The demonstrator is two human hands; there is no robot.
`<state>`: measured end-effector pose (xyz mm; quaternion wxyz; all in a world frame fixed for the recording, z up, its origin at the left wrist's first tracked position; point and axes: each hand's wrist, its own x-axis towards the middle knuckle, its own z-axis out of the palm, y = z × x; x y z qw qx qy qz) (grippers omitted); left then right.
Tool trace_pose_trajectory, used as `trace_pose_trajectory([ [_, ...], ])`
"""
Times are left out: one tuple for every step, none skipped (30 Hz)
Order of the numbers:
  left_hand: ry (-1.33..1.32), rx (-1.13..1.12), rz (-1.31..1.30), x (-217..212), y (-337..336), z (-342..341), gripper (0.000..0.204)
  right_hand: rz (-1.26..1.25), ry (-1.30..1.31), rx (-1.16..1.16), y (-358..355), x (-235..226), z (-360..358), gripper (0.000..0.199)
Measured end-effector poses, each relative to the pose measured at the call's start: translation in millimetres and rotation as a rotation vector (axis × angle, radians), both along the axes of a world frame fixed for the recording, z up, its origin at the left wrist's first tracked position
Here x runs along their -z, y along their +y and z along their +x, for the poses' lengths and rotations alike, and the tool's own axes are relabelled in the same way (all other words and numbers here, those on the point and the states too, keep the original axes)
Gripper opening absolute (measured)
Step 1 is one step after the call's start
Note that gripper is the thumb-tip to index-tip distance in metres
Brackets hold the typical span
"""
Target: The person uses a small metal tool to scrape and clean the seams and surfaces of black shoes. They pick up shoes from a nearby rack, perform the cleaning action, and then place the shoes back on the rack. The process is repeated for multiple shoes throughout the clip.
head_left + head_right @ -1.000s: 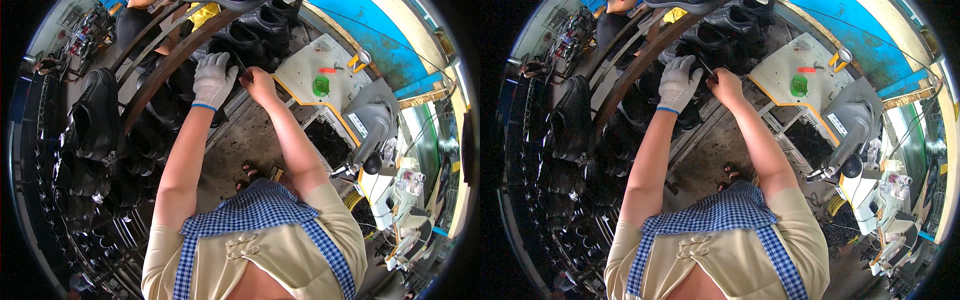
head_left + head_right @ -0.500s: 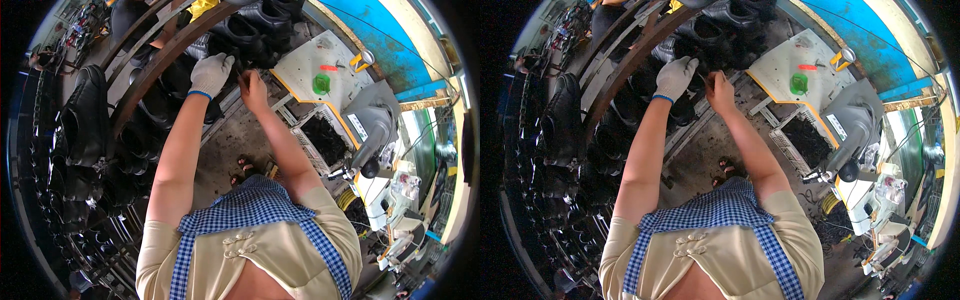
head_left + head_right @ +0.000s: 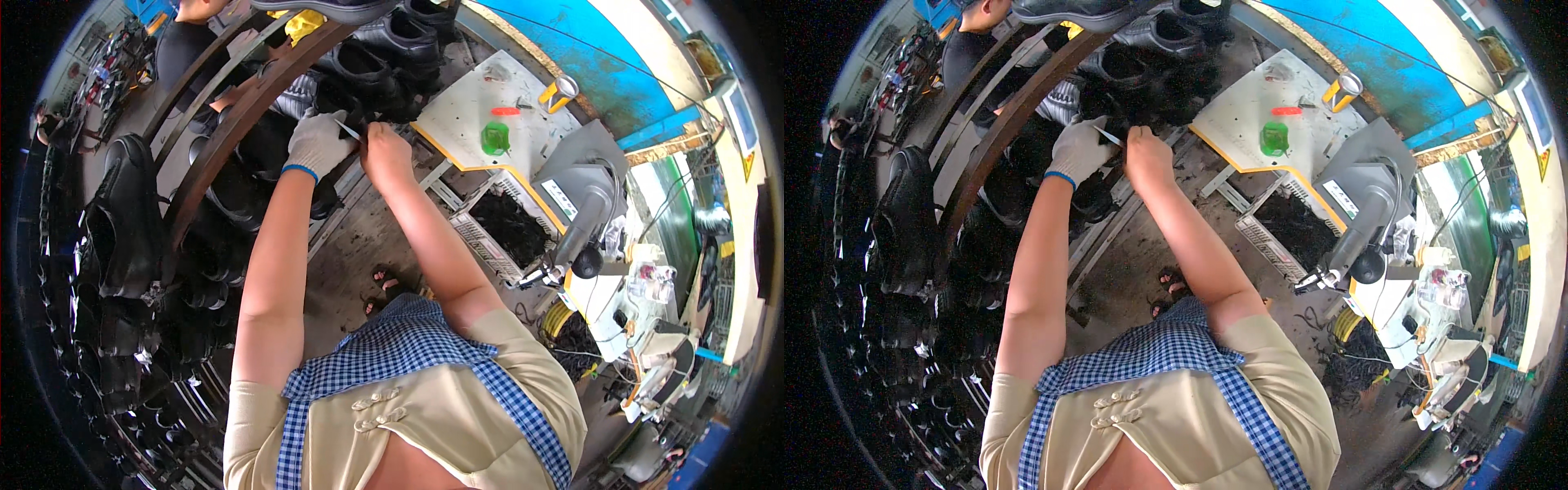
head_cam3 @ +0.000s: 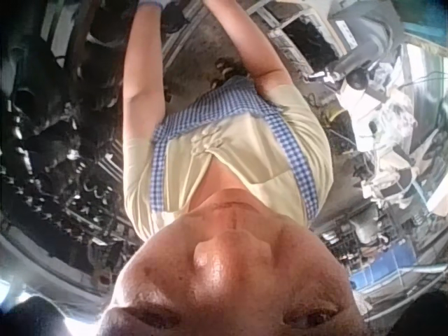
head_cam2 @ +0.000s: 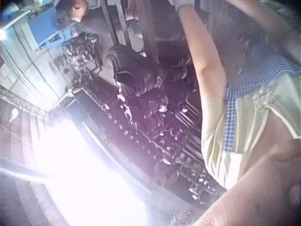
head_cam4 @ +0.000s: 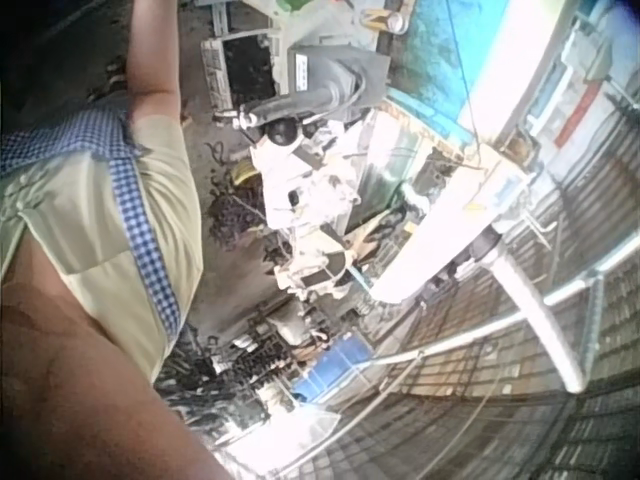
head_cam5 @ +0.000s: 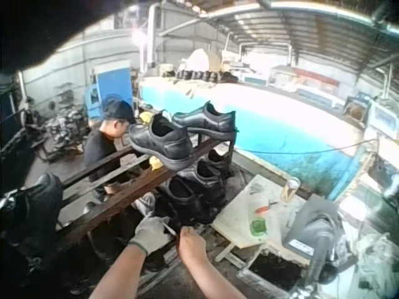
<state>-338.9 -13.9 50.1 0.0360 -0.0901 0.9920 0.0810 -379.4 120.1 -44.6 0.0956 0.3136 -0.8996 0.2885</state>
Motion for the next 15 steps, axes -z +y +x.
trace_pose_trajectory([
  [0.053, 0.047, -0.024, 6, -1, 0, 0.056, 0.041, 0.011, -0.034, 1, 0, -2, 0.018],
  [0.017, 0.058, -0.032, 12, -1, -1, 0.054, 0.083, 0.022, -0.068, 2, -1, -4, 0.018],
  [-0.008, 0.07, -0.044, 10, 1, -3, 0.051, 0.096, 0.0, -0.077, 5, -4, -9, 0.019],
  [-0.034, 0.08, -0.057, 8, 2, -5, 0.049, 0.111, -0.013, -0.098, 8, -4, -12, 0.019],
  [-0.027, 0.106, -0.068, 13, 4, -4, 0.043, 0.127, -0.027, -0.12, 11, -3, -14, 0.02],
  [0.13, 0.141, -0.087, 25, -1, -2, 0.038, 0.139, -0.035, -0.143, 12, -1, -18, 0.02],
  [0.088, 0.131, -0.042, 16, 3, -2, 0.036, 0.068, -0.07, -0.152, 14, 3, -24, 0.022],
  [0.045, 0.121, 0.003, 7, 6, -3, 0.035, 0.059, -0.128, -0.151, 14, 8, -28, 0.024],
  [0.057, 0.132, -0.009, 8, 4, -3, 0.034, 0.049, -0.185, -0.158, 10, 14, -33, 0.026],
  [0.066, 0.14, -0.02, 10, 1, -4, 0.033, 0.039, -0.244, -0.168, 7, 11, -34, 0.028],
  [0.042, 0.122, -0.011, 13, -2, -5, 0.034, 0.04, -0.29, -0.156, 5, 8, -36, 0.029],
  [0.075, 0.116, 0.004, 17, -2, -3, 0.035, 0.037, -0.329, -0.169, 6, 4, -35, 0.028],
  [0.11, 0.109, 0.015, 21, -6, 1, 0.036, 0.032, -0.365, -0.185, 5, -1, -34, 0.027],
  [0.145, 0.102, 0.025, 23, -12, 2, 0.037, 0.026, -0.401, -0.201, 4, -6, -33, 0.026],
  [0.04, 0.073, 0.083, 14, -13, -1, 0.045, -0.012, -0.393, -0.207, 7, -8, -30, 0.028],
])
